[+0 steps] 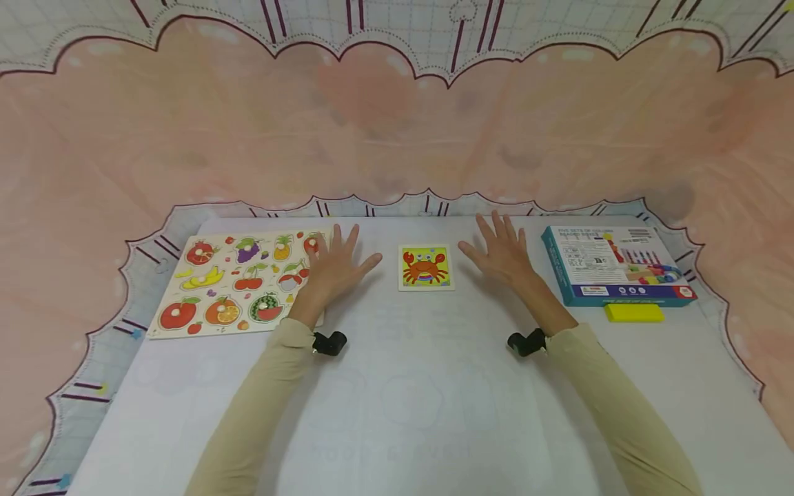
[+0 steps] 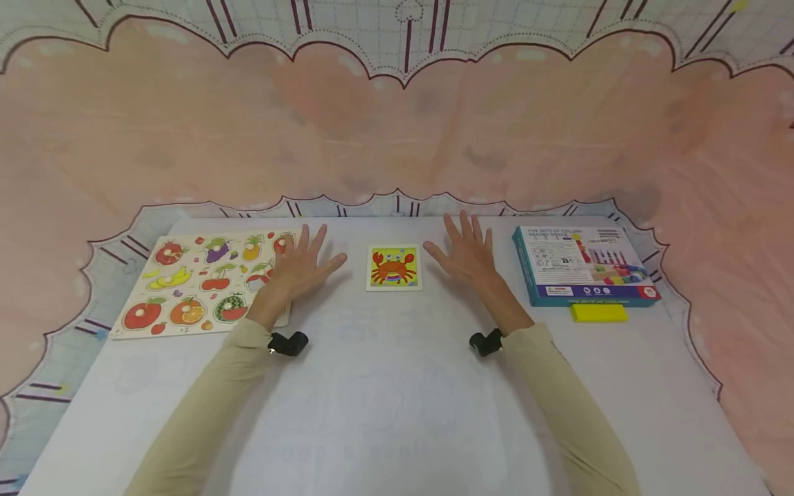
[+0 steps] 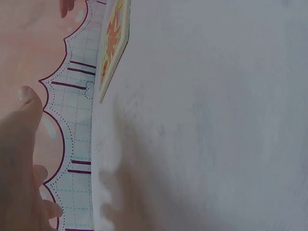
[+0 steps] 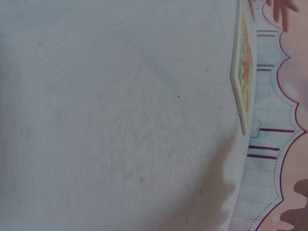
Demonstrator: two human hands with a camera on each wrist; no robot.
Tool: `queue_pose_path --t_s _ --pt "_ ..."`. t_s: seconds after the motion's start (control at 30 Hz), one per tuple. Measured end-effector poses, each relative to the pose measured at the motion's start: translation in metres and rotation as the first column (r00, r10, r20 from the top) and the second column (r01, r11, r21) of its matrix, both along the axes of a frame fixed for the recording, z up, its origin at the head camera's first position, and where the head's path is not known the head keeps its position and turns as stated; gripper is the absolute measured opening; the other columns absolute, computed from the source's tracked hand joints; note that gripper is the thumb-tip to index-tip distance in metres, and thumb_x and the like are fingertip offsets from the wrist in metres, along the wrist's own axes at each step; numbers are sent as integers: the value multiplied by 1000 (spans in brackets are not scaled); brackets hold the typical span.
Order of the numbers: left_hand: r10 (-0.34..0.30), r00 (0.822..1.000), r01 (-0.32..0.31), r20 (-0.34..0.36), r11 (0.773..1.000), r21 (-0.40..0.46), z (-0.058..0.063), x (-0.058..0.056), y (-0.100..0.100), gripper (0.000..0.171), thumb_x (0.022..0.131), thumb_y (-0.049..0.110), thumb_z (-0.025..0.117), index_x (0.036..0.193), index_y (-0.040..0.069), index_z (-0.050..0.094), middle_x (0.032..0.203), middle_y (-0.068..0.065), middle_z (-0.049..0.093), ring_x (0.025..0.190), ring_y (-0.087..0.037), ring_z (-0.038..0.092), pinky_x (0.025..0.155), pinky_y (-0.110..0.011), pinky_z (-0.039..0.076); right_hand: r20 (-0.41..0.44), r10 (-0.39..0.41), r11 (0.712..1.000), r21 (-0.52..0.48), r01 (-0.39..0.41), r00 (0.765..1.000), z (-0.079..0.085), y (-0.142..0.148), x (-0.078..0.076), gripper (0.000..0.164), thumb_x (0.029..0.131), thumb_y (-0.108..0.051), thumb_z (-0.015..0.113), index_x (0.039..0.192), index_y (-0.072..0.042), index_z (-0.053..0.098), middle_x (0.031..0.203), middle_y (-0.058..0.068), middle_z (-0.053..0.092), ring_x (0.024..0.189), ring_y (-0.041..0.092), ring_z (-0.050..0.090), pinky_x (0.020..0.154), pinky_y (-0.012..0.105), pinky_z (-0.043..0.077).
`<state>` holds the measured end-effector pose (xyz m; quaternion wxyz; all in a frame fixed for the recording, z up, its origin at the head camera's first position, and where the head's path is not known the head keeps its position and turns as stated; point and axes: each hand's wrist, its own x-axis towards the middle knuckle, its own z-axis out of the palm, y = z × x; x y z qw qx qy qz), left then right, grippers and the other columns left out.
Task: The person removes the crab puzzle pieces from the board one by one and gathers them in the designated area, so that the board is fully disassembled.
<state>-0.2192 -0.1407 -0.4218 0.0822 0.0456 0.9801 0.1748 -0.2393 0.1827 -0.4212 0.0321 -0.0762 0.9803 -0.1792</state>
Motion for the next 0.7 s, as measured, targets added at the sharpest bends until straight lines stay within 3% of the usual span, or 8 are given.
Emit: queue_pose_path --t_s 0.2,0.7 --pt "-35 999 34 4 995 95 -7 -1 10 90 89 75 36 158 25 7 164 -18 2 148 -50 -1 119 -64 5 0 36 998 -47 -36 999 -1 -7 -3 83 94 -63 38 157 -15 15 164 17 8 152 39 3 120 62 4" --pt "-174 984 169 29 978 123 -18 -2 31 86 92 65 44 158 20 10 164 -16 5 152 -39 0 122 -57 4 11 134 973 -192 -130 991 -2 -21 -4 76 96 -55 44 156 -17 19 163 13 16 151 35 13 118 62 18"
